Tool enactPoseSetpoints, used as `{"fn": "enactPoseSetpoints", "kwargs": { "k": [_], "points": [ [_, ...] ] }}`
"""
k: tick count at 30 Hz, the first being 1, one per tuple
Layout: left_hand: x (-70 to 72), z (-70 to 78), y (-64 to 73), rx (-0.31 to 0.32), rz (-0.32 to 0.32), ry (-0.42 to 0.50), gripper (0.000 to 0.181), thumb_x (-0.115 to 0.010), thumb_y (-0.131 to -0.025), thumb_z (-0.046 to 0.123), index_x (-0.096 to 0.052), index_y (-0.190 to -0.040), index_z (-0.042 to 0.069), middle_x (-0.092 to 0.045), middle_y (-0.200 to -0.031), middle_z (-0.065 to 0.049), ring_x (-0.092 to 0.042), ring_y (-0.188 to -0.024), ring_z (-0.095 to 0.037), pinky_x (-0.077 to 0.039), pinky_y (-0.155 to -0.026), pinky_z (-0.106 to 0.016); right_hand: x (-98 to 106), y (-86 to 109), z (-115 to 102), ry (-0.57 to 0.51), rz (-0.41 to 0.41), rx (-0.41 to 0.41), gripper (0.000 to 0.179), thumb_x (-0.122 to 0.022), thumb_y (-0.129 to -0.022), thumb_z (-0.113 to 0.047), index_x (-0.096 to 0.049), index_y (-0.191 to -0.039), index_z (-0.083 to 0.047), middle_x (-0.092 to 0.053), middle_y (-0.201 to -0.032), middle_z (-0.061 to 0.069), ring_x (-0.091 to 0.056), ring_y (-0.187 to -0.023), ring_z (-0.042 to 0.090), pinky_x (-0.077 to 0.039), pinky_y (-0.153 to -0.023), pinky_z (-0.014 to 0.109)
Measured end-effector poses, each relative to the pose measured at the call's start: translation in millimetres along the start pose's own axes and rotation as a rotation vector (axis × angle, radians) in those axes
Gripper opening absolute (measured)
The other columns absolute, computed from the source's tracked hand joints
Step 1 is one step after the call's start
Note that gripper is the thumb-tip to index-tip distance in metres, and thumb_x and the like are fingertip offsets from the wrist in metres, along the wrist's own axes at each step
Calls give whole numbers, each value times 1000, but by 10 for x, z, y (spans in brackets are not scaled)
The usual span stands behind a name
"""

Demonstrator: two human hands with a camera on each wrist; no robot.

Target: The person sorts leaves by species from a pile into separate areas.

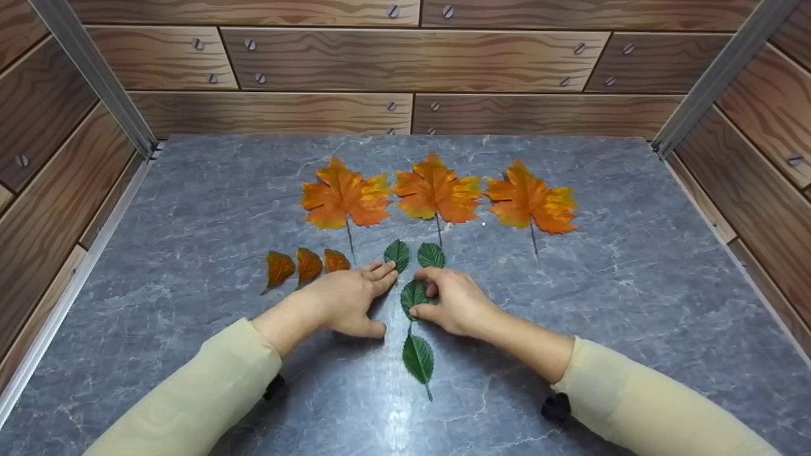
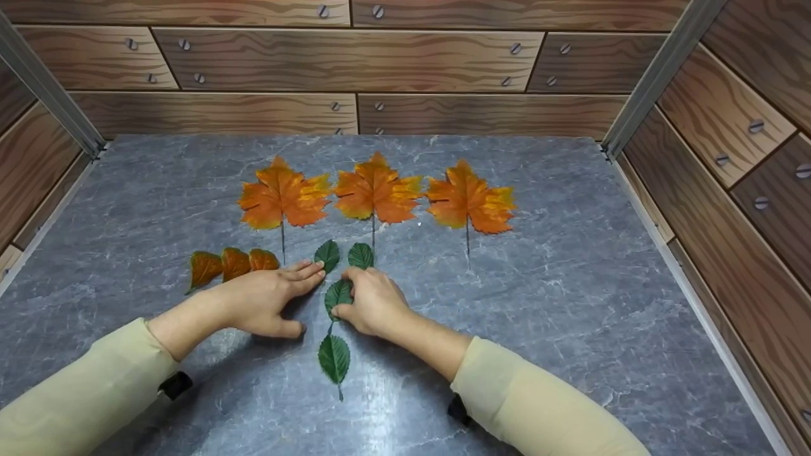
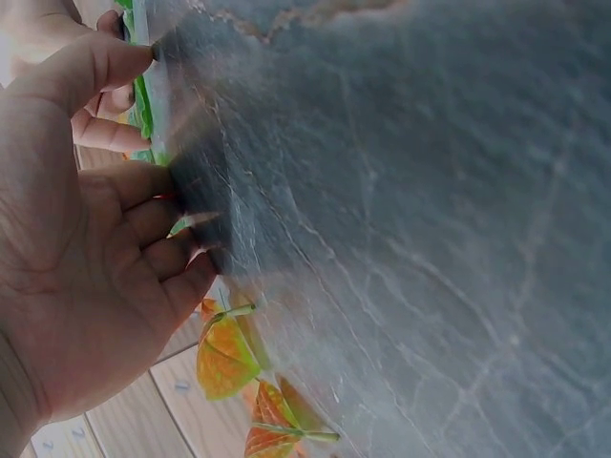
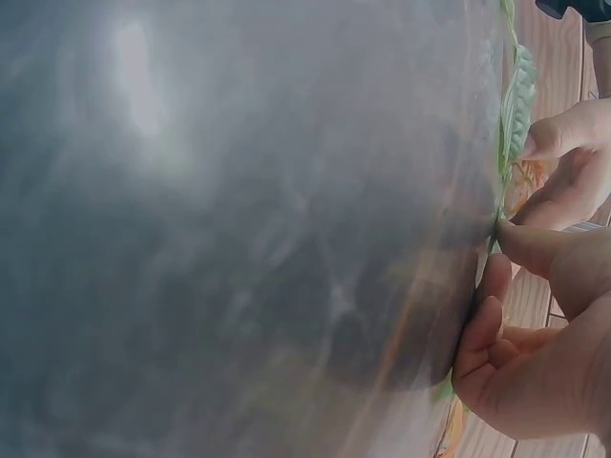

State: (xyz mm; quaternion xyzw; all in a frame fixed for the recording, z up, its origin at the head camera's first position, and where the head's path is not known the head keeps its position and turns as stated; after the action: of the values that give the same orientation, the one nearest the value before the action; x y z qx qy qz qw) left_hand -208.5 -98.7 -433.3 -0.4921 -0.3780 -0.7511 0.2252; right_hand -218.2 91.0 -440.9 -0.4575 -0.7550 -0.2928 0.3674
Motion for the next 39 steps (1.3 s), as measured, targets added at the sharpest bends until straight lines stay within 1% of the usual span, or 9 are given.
{"fn": "enactPoseSetpoints", "kwargs": {
  "k": [7,11,18,20,24,27,32,35,39],
  "points": [
    [12,9,3,-3,4,-9,96,-67,-95,55,-27,-169,8,-18,-176,-8,-18,-161,-29,-36,-122,-45,10,10,-4,-7,8,36,46,-89,-88,-25,-72,-129,-13,-66,-97,1,-63,-91,22,-53,-86,46],
    [20,20,8,-6,5,-9,96,-67,-95,55,-27,-169,8,-18,-176,-8,-18,-161,-28,-35,-123,-44,10,16,9,-18,14,53,38,-89,-86,-25,-73,-120,-16,-64,-97,1,-60,-92,21,-51,-84,46],
    [29,24,15,-11,5,0,96,-68,-95,53,-27,-169,7,-19,-176,-8,-18,-161,-28,-33,-124,-44,5,50,20,-28,36,83,33,-91,-83,-26,-69,-108,-21,-63,-105,3,-61,-99,24,-50,-89,49],
    [28,19,14,-8,2,3,95,-67,-96,53,-27,-169,8,-19,-176,-8,-18,-161,-28,-33,-124,-45,5,52,16,-43,33,108,32,-90,-83,-23,-68,-106,-21,-65,-100,1,-62,-94,23,-51,-85,48],
    [20,10,12,-2,-8,3,95,-67,-96,54,-26,-169,9,-17,-176,-8,-17,-161,-28,-33,-124,-45,7,51,14,-75,20,152,30,-90,-85,-20,-66,-103,-20,-63,-82,-2,-57,-75,17,-48,-71,40],
    [13,7,7,-3,-9,1,95,-67,-96,54,-26,-169,9,-17,-176,-8,-17,-161,-28,-33,-124,-45,22,54,24,-99,29,152,28,-89,-86,-17,-66,-103,-19,-61,-78,-3,-55,-72,16,-47,-69,39],
    [4,1,-3,1,-12,-6,97,-66,-96,56,-24,-169,9,-16,-176,-7,-16,-162,-28,-32,-124,-44,98,60,41,-206,65,153,20,-82,-92,-14,-71,-108,-17,-72,-97,1,-64,-88,19,-54,-82,43],
    [4,2,2,4,-13,-7,97,-66,-96,57,-24,-170,9,-15,-176,-6,-15,-162,-27,-32,-124,-45,186,61,42,-307,61,160,21,-79,-94,-11,-72,-114,-13,-73,-107,7,-67,-92,22,-57,-81,42],
    [13,7,12,3,-9,-4,97,-66,-96,56,-25,-169,9,-16,-176,-6,-16,-162,-28,-33,-124,-45,336,44,80,-450,52,129,29,-79,-92,-2,-69,-119,-5,-71,-112,15,-71,-93,26,-62,-78,36]
  ]
}}
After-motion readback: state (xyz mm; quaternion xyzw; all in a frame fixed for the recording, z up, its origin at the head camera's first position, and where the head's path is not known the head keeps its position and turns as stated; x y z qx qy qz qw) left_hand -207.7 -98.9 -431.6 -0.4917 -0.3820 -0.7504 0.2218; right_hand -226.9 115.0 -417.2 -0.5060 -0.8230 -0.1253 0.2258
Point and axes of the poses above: each hand's wrist, its own y-axis away from the middle knuckle, its own x-axis out of the back of the hand, z = x × y, the point moved 4 cm from there along -y, towards the middle knuckle
